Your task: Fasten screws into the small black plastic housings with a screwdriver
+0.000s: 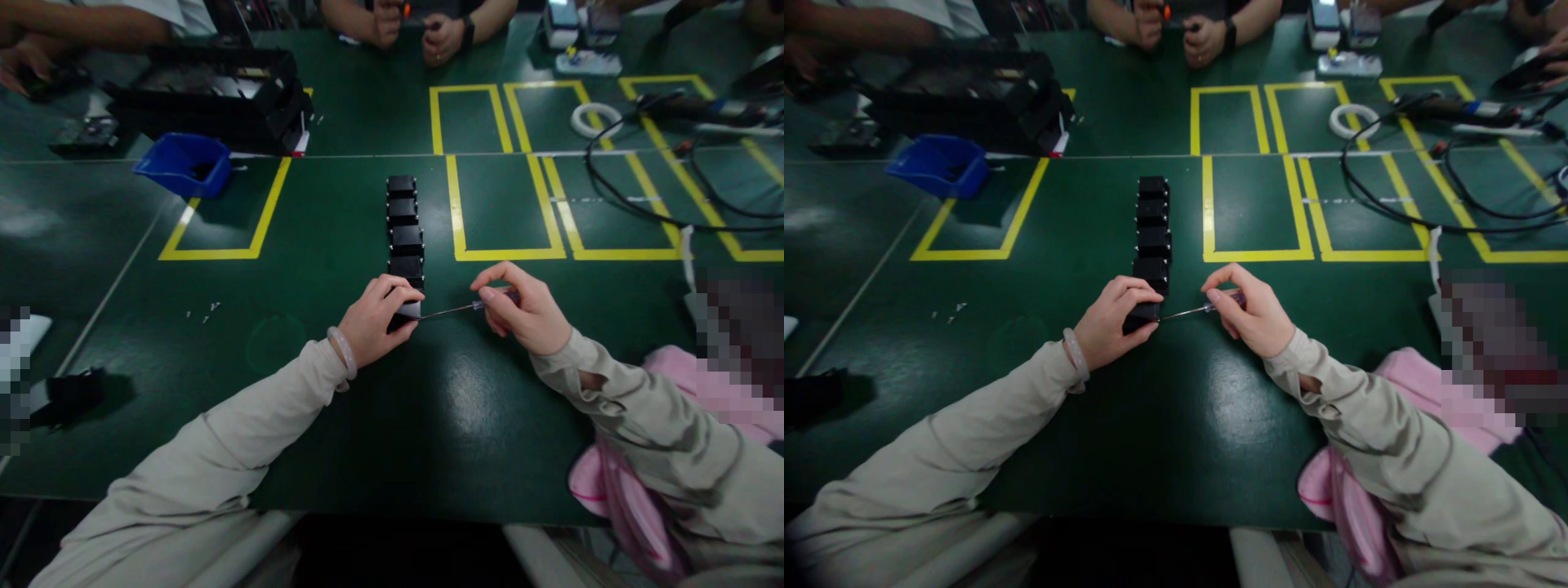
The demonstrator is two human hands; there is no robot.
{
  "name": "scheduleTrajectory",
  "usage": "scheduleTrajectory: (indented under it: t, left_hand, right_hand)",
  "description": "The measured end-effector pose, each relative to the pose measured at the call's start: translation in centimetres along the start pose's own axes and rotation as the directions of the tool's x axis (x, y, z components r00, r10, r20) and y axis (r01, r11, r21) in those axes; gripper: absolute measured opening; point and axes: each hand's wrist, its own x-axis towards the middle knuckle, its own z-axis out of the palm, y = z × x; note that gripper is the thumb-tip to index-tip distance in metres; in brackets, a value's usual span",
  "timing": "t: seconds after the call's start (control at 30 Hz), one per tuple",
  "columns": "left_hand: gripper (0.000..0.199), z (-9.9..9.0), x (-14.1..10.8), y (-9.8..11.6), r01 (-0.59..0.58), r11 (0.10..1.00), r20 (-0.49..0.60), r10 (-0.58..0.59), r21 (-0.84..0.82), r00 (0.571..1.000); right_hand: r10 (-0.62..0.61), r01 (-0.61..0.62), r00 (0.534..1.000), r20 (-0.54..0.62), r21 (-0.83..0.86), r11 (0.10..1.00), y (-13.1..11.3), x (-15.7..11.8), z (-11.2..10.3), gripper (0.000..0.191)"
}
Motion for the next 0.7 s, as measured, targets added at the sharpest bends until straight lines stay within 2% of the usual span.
scheduleTrajectory:
  t: [0.17,0.4,0.7]
  left_hand:
    - [0.033,0.00,0.03,0.03,0.001,1.000,0.000,-0.001,0.002,1.000]
    - [0.033,-0.01,0.04,0.03,0.006,1.000,0.001,-0.006,0.002,1.000]
    - [0.033,-0.04,0.03,0.04,0.003,1.000,0.000,-0.003,0.000,1.000]
  right_hand:
    - [-0.036,0.036,0.999,0.009,0.002,0.999,0.04,-0.05,-0.03,0.017]
    - [0.002,-0.002,1.000,0.004,0.029,1.000,0.04,-0.03,0.05,0.018]
    - [-0.018,0.017,1.000,0.009,0.030,0.999,-0.03,-0.09,0.02,0.018]
